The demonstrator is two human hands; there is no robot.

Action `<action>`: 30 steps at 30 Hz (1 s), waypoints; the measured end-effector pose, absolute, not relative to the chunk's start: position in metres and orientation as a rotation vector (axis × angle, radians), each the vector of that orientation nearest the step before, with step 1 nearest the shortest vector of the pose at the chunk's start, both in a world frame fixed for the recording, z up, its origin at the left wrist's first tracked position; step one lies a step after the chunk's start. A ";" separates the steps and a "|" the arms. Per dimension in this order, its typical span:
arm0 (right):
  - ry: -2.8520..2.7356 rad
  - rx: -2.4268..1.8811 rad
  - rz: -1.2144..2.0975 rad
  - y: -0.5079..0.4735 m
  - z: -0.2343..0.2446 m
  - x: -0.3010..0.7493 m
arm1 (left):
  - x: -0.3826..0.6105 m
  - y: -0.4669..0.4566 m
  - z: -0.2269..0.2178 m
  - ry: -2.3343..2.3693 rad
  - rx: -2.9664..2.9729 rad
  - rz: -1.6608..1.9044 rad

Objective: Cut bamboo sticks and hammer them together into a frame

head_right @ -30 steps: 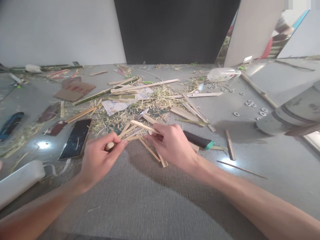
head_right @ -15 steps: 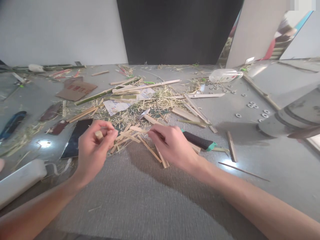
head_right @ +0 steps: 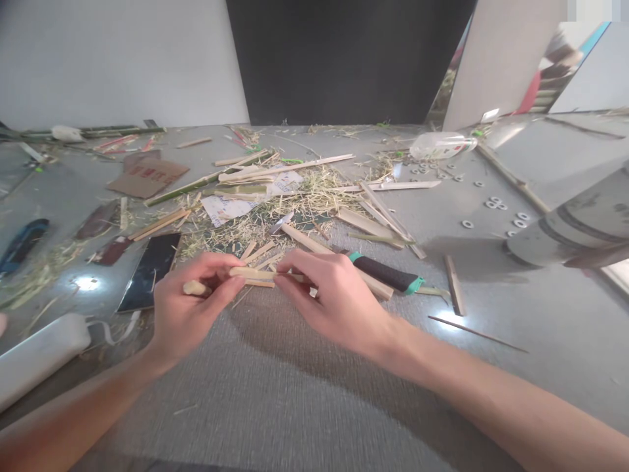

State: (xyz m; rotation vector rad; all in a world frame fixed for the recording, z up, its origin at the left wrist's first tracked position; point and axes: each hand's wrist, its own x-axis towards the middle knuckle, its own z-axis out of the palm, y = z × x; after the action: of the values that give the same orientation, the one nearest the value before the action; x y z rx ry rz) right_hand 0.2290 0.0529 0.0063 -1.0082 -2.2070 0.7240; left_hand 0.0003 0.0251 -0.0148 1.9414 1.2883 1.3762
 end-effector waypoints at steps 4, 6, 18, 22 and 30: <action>-2.137 -1.039 0.806 0.054 0.009 0.229 | -0.001 0.026 -0.016 1.374 1.820 1.358; -2.056 -1.048 0.869 0.057 0.012 0.230 | -0.002 0.027 -0.015 1.397 1.729 1.365; -1.593 -0.896 1.156 0.060 0.014 0.232 | -0.003 0.031 -0.019 0.934 1.346 1.253; -2.004 -1.070 0.971 0.056 0.014 0.227 | 0.000 0.034 -0.012 0.727 1.154 1.376; -2.319 -0.906 0.835 0.050 0.004 0.215 | 0.009 0.028 -0.007 0.586 1.059 1.325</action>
State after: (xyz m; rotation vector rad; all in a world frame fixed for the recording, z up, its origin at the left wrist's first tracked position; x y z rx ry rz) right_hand 0.2149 0.0495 0.0036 -0.9061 -2.3187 0.8348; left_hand 0.0094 0.0278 -0.0070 1.0594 0.5856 1.3251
